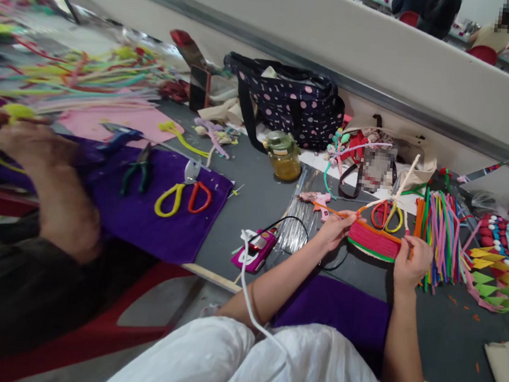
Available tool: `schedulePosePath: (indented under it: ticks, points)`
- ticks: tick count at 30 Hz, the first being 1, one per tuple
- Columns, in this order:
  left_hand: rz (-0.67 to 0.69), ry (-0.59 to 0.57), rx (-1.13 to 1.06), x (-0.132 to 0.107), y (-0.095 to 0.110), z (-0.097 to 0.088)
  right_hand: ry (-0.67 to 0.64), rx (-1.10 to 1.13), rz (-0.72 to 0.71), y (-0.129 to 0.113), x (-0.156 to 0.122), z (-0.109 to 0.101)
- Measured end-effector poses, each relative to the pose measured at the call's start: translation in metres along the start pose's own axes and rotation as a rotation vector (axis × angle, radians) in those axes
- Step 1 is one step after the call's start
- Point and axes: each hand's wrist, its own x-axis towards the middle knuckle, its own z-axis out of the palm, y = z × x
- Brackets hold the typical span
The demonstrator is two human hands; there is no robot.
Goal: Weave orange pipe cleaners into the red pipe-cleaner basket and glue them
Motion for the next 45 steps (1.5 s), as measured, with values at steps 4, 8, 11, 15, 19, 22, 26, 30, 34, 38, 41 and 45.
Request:
schedulePosePath:
  ticks: [4, 8, 11, 15, 19, 22, 26, 30, 34, 38, 41, 45]
  points:
    - [0.011, -0.008, -0.021, -0.002, 0.003, 0.004, 0.161, 0.094, 0.141, -0.007, 0.002, -0.006]
    - [0.006, -0.013, -0.045, -0.005, 0.006, 0.006, 0.220, 0.133, 0.200, -0.011, 0.006, -0.011]
    - [-0.003, -0.016, -0.070, -0.005, 0.006, 0.006, 0.233, 0.148, 0.234, -0.014, 0.008, -0.013]
    - [0.000, -0.033, -0.120, -0.005, 0.005, 0.005, 0.274, 0.167, 0.324, -0.013, 0.010, -0.011]
    - [-0.003, -0.022, -0.157, -0.005, 0.003, 0.005, 0.243, 0.459, 0.520, -0.004, 0.008, -0.005]
    - [-0.015, 0.011, -0.159, -0.005, 0.002, 0.006, 0.130, 0.693, 0.692, 0.000, 0.003, 0.001]
    - [-0.016, 0.033, -0.139, -0.006, 0.001, 0.007, 0.065, 0.865, 0.838, -0.004, 0.001, 0.007]
    - [0.002, 0.012, -0.123, -0.009, 0.003, 0.008, 0.076, 0.913, 0.905, -0.008, 0.005, 0.009]
    - [0.022, 0.000, -0.096, -0.013, 0.007, 0.011, 0.126, 0.917, 0.914, -0.008, 0.009, 0.010]
    - [0.041, 0.001, -0.050, -0.016, 0.010, 0.014, 0.176, 0.957, 0.939, -0.009, 0.010, 0.010]
    - [0.050, -0.005, -0.003, -0.018, 0.012, 0.016, 0.213, 0.993, 0.953, -0.009, 0.012, 0.009]
    - [0.102, 0.047, 0.096, -0.016, 0.013, 0.015, 0.268, 0.978, 0.942, -0.008, 0.013, 0.008]
